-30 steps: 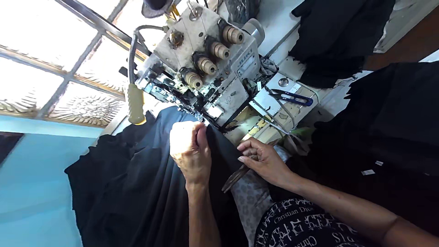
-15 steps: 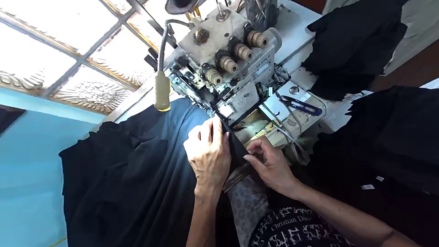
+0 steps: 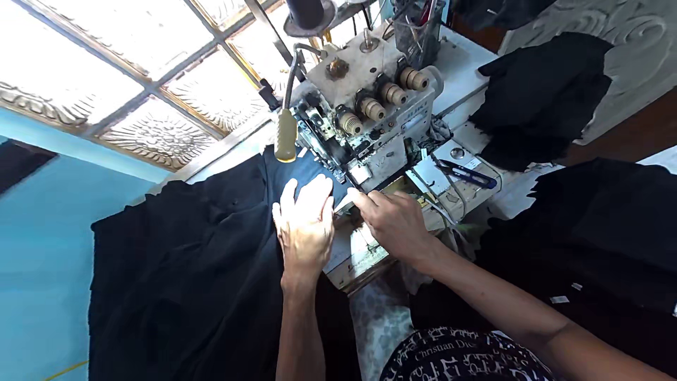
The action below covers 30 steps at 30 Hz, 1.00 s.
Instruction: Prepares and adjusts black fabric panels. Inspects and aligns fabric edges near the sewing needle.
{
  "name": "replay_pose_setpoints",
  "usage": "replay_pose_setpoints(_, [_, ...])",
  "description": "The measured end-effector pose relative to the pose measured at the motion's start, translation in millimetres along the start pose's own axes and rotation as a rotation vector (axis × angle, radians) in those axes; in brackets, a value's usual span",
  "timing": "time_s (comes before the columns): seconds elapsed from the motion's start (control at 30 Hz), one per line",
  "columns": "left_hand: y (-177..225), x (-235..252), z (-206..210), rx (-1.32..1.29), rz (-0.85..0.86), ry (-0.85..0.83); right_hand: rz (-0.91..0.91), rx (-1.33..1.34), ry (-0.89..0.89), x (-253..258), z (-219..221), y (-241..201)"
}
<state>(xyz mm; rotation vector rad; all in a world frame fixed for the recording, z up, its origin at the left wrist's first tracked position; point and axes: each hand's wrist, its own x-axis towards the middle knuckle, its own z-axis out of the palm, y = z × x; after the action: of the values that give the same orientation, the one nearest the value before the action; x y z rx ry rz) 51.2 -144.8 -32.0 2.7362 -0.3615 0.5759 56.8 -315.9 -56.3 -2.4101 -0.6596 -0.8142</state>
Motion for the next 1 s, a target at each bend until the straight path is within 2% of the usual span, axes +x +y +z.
replay_pose_setpoints(0.17, [-14,7,6,0.035,0.099,0.066,0.089,0.002,-0.01,-18,-25,11])
replay_pose_setpoints(0.37, [7,-15,3,0.158,-0.201,0.086,0.478,-0.111,-0.262,-36,-59,91])
replay_pose_setpoints(0.5, [24,-33,3,0.216,-0.274,0.125,0.463,-0.193,-0.332,-50,-51,114])
replay_pose_setpoints(0.6, [31,-39,6,0.212,-0.316,0.069,0.412,-0.216,-0.327,-49,-47,124])
replay_pose_setpoints(0.7, [36,-43,11,0.211,-0.367,0.015,0.436,-0.189,-0.296,-42,-54,134])
replay_pose_setpoints(0.83, [36,-45,17,0.204,-0.393,0.044,0.506,-0.056,-0.216,-27,-72,107])
replay_pose_setpoints(1.0, [36,-46,20,0.175,-0.399,0.071,0.308,0.124,-0.333,6,-73,34])
